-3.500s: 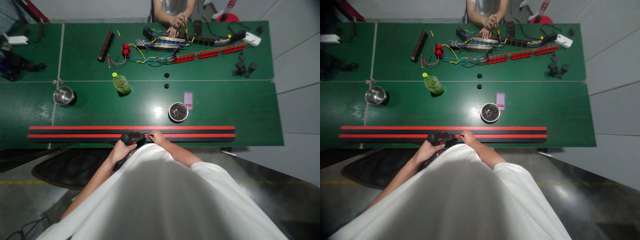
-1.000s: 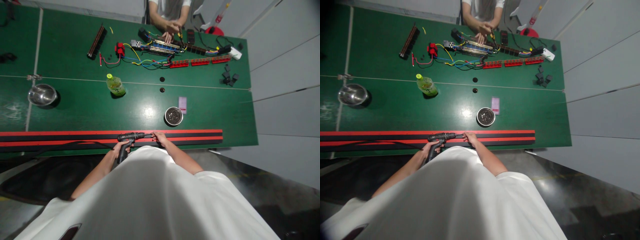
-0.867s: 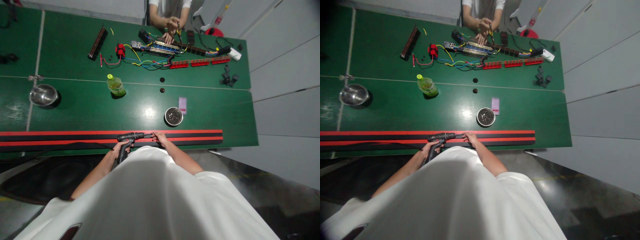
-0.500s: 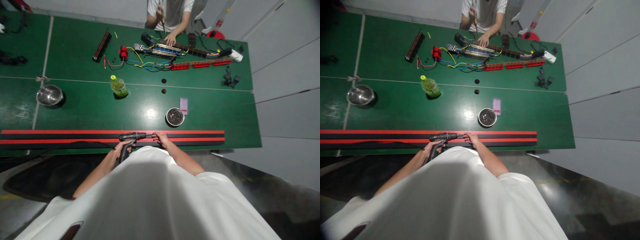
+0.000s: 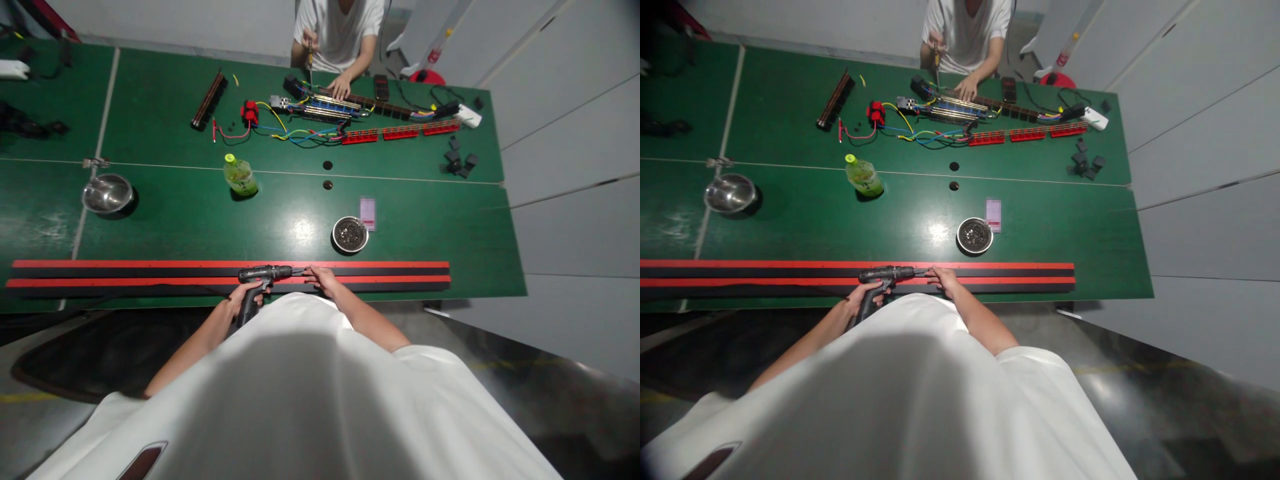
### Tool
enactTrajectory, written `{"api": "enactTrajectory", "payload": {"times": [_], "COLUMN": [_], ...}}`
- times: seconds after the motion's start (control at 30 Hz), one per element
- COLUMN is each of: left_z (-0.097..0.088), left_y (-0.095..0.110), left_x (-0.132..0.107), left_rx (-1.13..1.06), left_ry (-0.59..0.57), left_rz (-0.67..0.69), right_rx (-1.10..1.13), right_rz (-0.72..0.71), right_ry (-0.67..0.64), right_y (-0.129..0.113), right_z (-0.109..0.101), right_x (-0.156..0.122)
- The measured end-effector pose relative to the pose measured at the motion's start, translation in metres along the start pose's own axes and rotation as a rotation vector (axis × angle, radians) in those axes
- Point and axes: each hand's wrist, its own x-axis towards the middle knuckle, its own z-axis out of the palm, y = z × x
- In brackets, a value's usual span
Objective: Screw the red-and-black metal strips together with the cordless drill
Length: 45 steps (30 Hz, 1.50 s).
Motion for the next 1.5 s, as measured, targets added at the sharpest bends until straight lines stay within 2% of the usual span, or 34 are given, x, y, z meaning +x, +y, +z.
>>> {"api": "enactTrajectory", "payload": {"times": [0.3, 0.6, 0.83, 1.2, 1.5], "left_z": [0.012, 0.007, 0.006, 0.015, 0.013], "left_y": [0.002, -0.005, -0.010, -0.013, -0.014], "left_x": [-0.014, -0.021, -0.023, -0.035, -0.046], "left_rx": [0.037, 0.064, 0.075, 0.133, 0.257], "left_ry": [0.031, 0.013, 0.006, 0.025, 0.025], "left_rz": [0.041, 0.088, 0.125, 0.151, 0.177], "right_rx": [0.039, 0.223, 0.331, 0.519, 0.544], "right_rz": [0.011, 0.018, -0.018, 0.079, 0.116], "right_ry": [-0.027, -0.072, -0.101, -0.186, -0.050], "right_y": [-0.004, -0.003, 0.009, 0.010, 0.012], "right_z": [0.006, 0.016, 0.013, 0.014, 0.013], "right_x": [-0.009, -0.011, -0.008, -0.015, -0.022]}}
